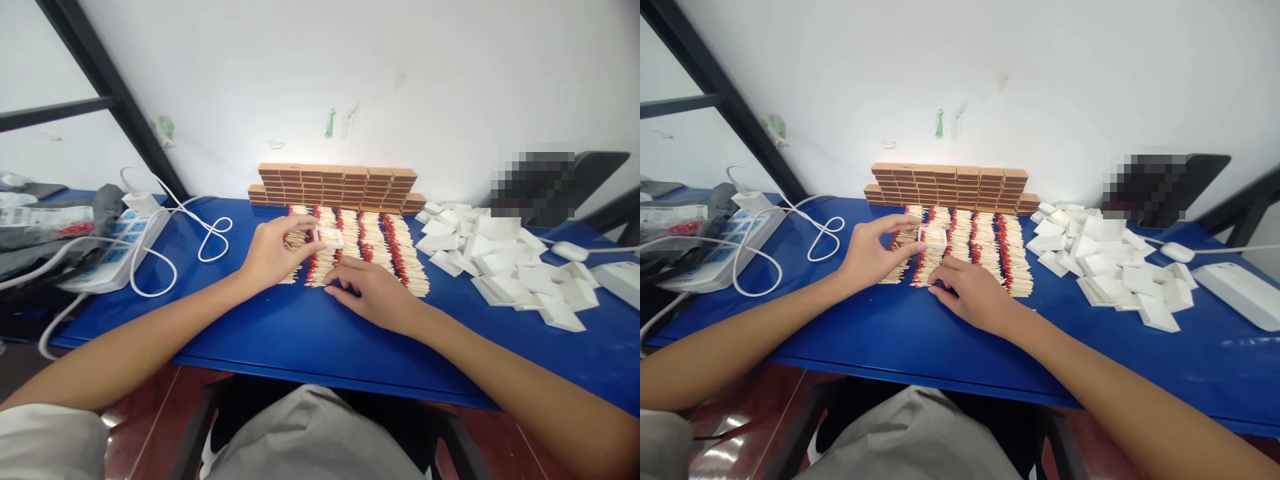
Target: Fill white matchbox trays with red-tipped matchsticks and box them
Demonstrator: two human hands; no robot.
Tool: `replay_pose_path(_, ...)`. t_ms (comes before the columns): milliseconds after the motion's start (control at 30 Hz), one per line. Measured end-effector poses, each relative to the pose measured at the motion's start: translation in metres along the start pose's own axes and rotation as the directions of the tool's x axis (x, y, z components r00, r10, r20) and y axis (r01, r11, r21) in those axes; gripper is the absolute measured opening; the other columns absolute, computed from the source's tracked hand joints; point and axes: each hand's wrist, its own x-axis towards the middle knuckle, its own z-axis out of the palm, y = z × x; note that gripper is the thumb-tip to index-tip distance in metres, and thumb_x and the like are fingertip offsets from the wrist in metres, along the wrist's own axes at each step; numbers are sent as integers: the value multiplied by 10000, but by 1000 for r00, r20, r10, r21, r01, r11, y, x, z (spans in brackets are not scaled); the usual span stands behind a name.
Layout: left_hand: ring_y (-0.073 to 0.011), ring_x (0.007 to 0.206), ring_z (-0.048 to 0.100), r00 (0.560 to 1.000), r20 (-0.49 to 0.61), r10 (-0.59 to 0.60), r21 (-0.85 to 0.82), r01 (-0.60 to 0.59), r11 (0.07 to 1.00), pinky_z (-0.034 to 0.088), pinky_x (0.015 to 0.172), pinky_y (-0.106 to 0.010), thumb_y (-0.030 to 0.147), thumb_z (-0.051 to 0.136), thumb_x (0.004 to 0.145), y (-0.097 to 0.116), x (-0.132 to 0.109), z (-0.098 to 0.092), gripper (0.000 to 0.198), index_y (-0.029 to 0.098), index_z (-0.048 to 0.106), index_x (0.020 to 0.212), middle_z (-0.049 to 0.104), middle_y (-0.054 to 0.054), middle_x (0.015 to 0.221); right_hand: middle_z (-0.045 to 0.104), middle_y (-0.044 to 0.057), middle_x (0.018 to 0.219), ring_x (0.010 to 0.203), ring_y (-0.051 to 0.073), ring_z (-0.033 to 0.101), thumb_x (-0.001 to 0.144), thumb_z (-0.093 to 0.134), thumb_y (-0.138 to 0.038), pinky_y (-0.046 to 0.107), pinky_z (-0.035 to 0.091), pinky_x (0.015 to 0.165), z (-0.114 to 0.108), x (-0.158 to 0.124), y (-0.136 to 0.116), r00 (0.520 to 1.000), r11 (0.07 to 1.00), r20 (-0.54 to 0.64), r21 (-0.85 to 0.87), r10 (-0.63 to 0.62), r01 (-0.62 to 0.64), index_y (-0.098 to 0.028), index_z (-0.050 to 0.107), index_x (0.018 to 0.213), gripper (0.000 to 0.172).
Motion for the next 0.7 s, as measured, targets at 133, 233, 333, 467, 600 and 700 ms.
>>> replay_pose_path(133,-235,1095,777,1000,-7,7,-19,-7,1000,621,1009,-349,387,885,820,2,-1,3,435,191,744,1182,801,-74,1171,614,21,902,739,142,574,1004,609,-179,283,445,672,-1,0,0,1000,998,0,56,18,-18,-218,694,973,99)
replay_pose_path(233,-232,1086,779,1000,-15,17,-21,-18,1000,626,1000,-340,394,890,813,3,-1,3,434,194,748,1172,804,-68,1163,588,9,861,722,136,553,998,617,-177,280,439,667,0,0,-2,1000,996,11,82,23,-24,-216,704,973,99)
replay_pose_path(333,-227,1088,778,999,-11,36,-10,-36,999,624,1002,-334,387,881,825,2,-1,3,421,202,748,1179,804,-60,1164,591,9,860,722,135,547,997,626,-192,281,438,673,1,0,-4,999,995,29,100,21,-24,-216,707,969,88)
replay_pose_path(467,-220,1086,777,999,-2,50,0,-50,999,620,998,-330,377,883,824,3,-2,3,409,204,754,1172,805,-53,1164,584,-4,837,704,137,536,975,659,-202,284,428,665,1,0,-6,997,992,24,104,73,-75,-217,681,981,27)
replay_pose_path(600,-220,1080,778,998,0,65,-4,-65,998,623,984,-319,381,888,818,3,-2,4,412,189,759,1159,805,-62,1160,584,-1,846,720,141,542,985,652,-196,282,424,670,-1,1,-6,993,992,71,83,91,-96,-213,664,938,51)
replay_pose_path(700,-222,1084,777,998,7,68,2,-68,998,622,987,-324,373,885,824,3,-2,4,406,187,758,1162,805,-64,1159,606,16,899,759,151,559,1025,605,-210,285,430,694,-1,1,-6,990,995,112,52,83,-90,-208,637,951,80)
